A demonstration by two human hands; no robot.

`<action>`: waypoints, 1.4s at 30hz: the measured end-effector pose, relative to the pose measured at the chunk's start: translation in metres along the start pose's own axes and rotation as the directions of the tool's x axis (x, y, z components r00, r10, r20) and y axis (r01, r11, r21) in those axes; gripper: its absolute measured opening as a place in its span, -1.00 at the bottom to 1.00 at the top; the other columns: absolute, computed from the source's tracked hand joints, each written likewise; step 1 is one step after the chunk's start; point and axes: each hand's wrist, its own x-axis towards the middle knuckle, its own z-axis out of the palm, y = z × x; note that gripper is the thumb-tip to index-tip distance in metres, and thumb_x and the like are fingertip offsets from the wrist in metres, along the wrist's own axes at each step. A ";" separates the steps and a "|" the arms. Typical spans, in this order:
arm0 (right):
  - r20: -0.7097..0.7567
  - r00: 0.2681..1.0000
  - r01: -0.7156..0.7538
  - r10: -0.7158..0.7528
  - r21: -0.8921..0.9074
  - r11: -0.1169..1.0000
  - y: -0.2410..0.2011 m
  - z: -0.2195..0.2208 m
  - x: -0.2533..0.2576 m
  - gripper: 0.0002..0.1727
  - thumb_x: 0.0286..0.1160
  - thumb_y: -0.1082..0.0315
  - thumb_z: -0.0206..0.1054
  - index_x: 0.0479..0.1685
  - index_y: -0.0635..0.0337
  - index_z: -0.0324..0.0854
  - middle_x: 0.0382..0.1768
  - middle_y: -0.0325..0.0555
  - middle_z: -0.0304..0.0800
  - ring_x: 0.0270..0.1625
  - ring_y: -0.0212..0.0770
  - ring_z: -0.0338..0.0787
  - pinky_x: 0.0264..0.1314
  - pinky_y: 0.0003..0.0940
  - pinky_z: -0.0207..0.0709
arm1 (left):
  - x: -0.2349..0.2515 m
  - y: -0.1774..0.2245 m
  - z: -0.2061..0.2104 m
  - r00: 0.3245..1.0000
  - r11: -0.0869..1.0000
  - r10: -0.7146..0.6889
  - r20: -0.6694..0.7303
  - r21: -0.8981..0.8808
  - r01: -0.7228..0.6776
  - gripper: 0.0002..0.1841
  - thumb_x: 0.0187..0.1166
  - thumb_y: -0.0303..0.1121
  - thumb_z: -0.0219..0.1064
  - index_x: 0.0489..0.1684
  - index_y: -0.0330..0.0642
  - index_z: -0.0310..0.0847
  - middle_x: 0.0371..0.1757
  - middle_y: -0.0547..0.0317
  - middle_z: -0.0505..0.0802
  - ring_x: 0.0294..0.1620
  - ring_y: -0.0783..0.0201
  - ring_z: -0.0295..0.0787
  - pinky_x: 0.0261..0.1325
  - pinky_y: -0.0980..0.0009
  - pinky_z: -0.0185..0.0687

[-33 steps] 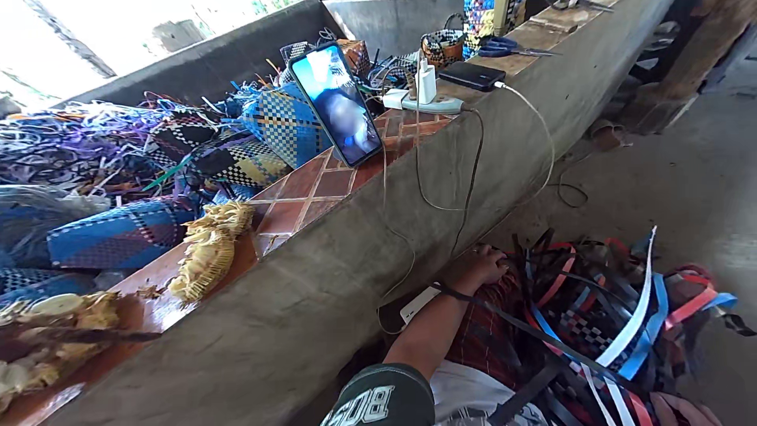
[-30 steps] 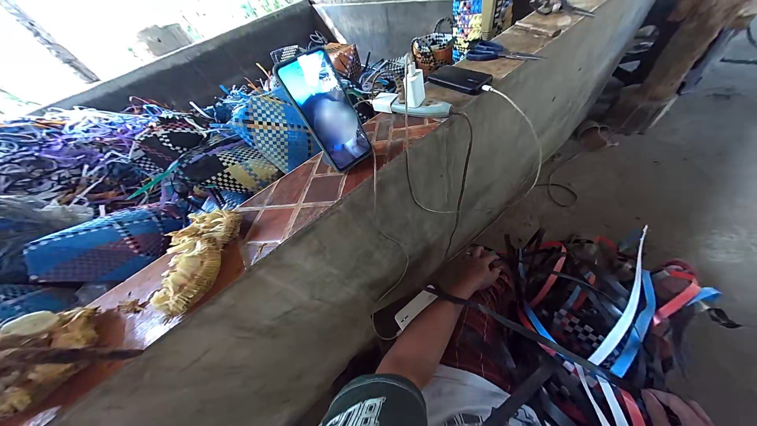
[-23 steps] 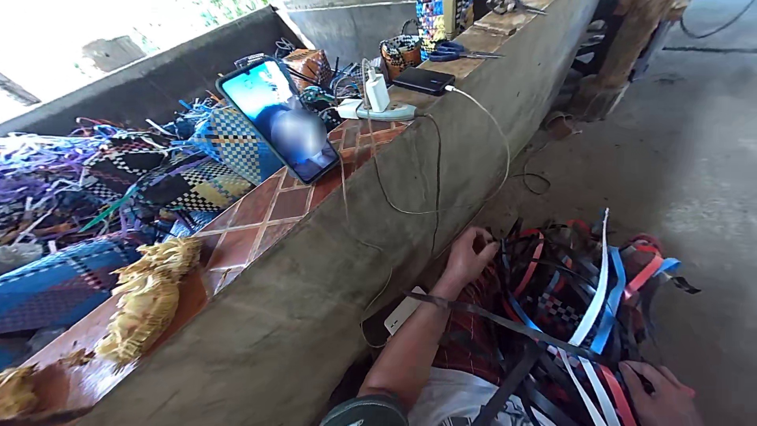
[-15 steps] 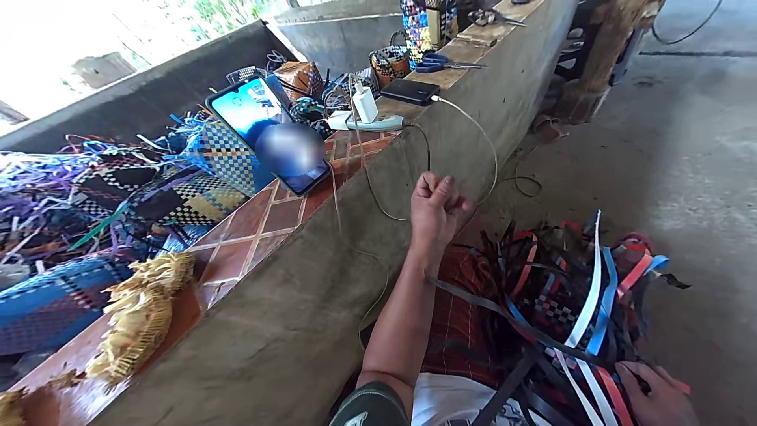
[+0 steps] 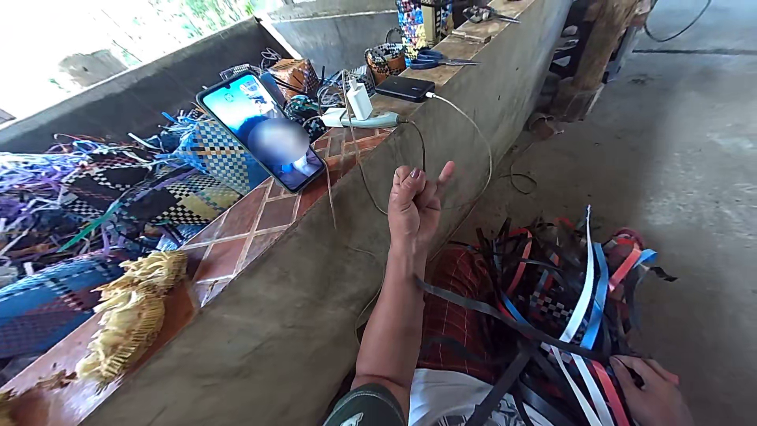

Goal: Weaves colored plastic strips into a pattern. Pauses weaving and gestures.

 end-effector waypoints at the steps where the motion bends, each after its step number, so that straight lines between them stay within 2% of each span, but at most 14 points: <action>1: -0.010 1.000 0.005 -0.005 0.003 1.000 0.001 0.002 0.001 -0.69 0.65 0.36 0.25 -0.02 0.48 0.79 0.15 0.55 0.69 0.30 0.47 0.65 0.42 0.32 0.43 | 0.001 0.000 0.000 1.000 1.000 -0.005 -0.001 -0.002 0.005 -0.66 0.72 -0.51 0.02 -0.58 0.01 0.36 -0.79 0.42 0.32 -0.66 0.40 0.42 0.23 0.15 0.70; 6: -0.058 0.998 0.006 -0.005 0.021 1.000 0.001 0.008 0.000 -0.76 0.62 0.45 0.29 -0.08 0.49 0.79 0.13 0.57 0.68 0.25 0.51 0.65 0.36 0.40 0.42 | 0.001 -0.004 -0.004 0.999 1.000 -0.020 0.043 -0.016 0.021 -0.68 0.70 -0.49 0.09 -0.58 0.02 0.39 -0.79 0.42 0.33 -0.66 0.41 0.42 0.34 0.15 0.64; 10: -0.067 0.998 0.014 -0.012 0.027 1.000 0.003 0.008 -0.003 -0.76 0.60 0.44 0.30 -0.10 0.50 0.79 0.11 0.57 0.69 0.26 0.50 0.66 0.38 0.39 0.43 | 0.000 -0.009 -0.003 0.997 0.998 -0.042 0.064 -0.038 0.045 -0.68 0.71 -0.47 0.10 -0.58 0.01 0.41 -0.79 0.41 0.35 -0.65 0.41 0.45 0.39 0.12 0.62; 18: -0.074 0.997 0.021 -0.019 0.021 1.000 0.005 0.008 -0.004 -0.76 0.60 0.44 0.29 -0.13 0.48 0.80 0.05 0.50 0.72 0.22 0.47 0.68 0.33 0.38 0.46 | 0.005 -0.024 0.004 0.996 0.994 -0.076 0.038 -0.082 0.079 -0.66 0.70 -0.48 0.10 -0.62 0.01 0.40 -0.78 0.41 0.36 -0.65 0.40 0.44 0.31 0.15 0.67; 20: -0.073 0.997 0.034 -0.032 0.022 0.999 0.005 0.008 -0.004 -0.76 0.60 0.44 0.29 -0.12 0.51 0.79 0.04 0.53 0.71 0.22 0.50 0.67 0.33 0.37 0.46 | 0.006 -0.023 0.007 0.997 0.994 -0.069 0.045 -0.080 0.072 -0.66 0.69 -0.48 0.13 -0.61 0.02 0.40 -0.77 0.42 0.35 -0.66 0.41 0.43 0.23 0.21 0.70; 24: -0.016 1.000 0.023 -0.023 0.006 1.000 0.000 -0.001 -0.007 -0.69 0.64 0.40 0.24 -0.03 0.54 0.76 0.12 0.59 0.69 0.30 0.51 0.65 0.44 0.31 0.43 | 0.005 -0.027 0.007 0.998 0.997 -0.058 0.031 -0.048 0.060 -0.67 0.69 -0.45 0.11 -0.61 0.06 0.39 -0.77 0.45 0.33 -0.65 0.43 0.41 0.19 0.20 0.69; 27: 0.022 0.999 0.050 -0.050 -0.032 0.998 -0.005 -0.004 -0.004 -0.63 0.68 0.34 0.19 0.03 0.55 0.75 0.16 0.58 0.71 0.34 0.47 0.66 0.52 0.22 0.41 | 0.000 -0.027 0.006 0.997 0.997 -0.069 0.016 -0.017 0.070 -0.69 0.66 -0.43 0.19 -0.60 0.08 0.42 -0.76 0.47 0.34 -0.67 0.46 0.40 0.05 0.27 0.74; 29: 0.030 0.999 0.021 -0.019 -0.061 0.998 -0.004 -0.004 -0.004 -0.62 0.70 0.30 0.18 0.06 0.49 0.76 0.19 0.51 0.72 0.36 0.37 0.68 0.54 0.12 0.43 | -0.002 -0.024 0.006 0.995 0.995 -0.089 0.034 -0.040 0.091 -0.68 0.63 -0.46 0.20 -0.62 0.07 0.38 -0.78 0.44 0.32 -0.68 0.44 0.37 0.06 0.24 0.72; 33: 0.028 1.000 0.010 -0.008 -0.066 0.998 0.000 -0.003 -0.001 -0.62 0.70 0.30 0.18 0.07 0.47 0.77 0.22 0.50 0.71 0.39 0.33 0.67 0.55 0.07 0.42 | -0.001 -0.020 0.007 0.993 0.991 -0.101 0.067 -0.080 0.106 -0.68 0.65 -0.46 0.20 -0.60 0.05 0.36 -0.77 0.42 0.32 -0.67 0.43 0.38 0.10 0.24 0.72; 38: 0.030 1.000 -0.006 0.007 -0.053 0.999 -0.002 -0.003 -0.002 -0.63 0.70 0.31 0.19 0.08 0.48 0.76 0.23 0.51 0.69 0.39 0.34 0.66 0.55 0.06 0.41 | -0.002 -0.022 0.007 0.994 0.990 -0.110 0.014 -0.085 0.111 -0.69 0.66 -0.47 0.18 -0.59 0.04 0.35 -0.77 0.43 0.30 -0.69 0.43 0.35 0.06 0.25 0.72; 42: 0.026 1.000 -0.006 0.007 -0.037 0.999 -0.001 -0.004 -0.002 -0.64 0.68 0.33 0.21 0.05 0.51 0.76 0.20 0.54 0.70 0.38 0.39 0.64 0.54 0.14 0.40 | -0.002 -0.026 0.004 0.990 0.986 -0.142 0.015 -0.091 0.143 -0.68 0.66 -0.47 0.19 -0.60 0.05 0.37 -0.76 0.42 0.33 -0.68 0.42 0.37 0.09 0.24 0.72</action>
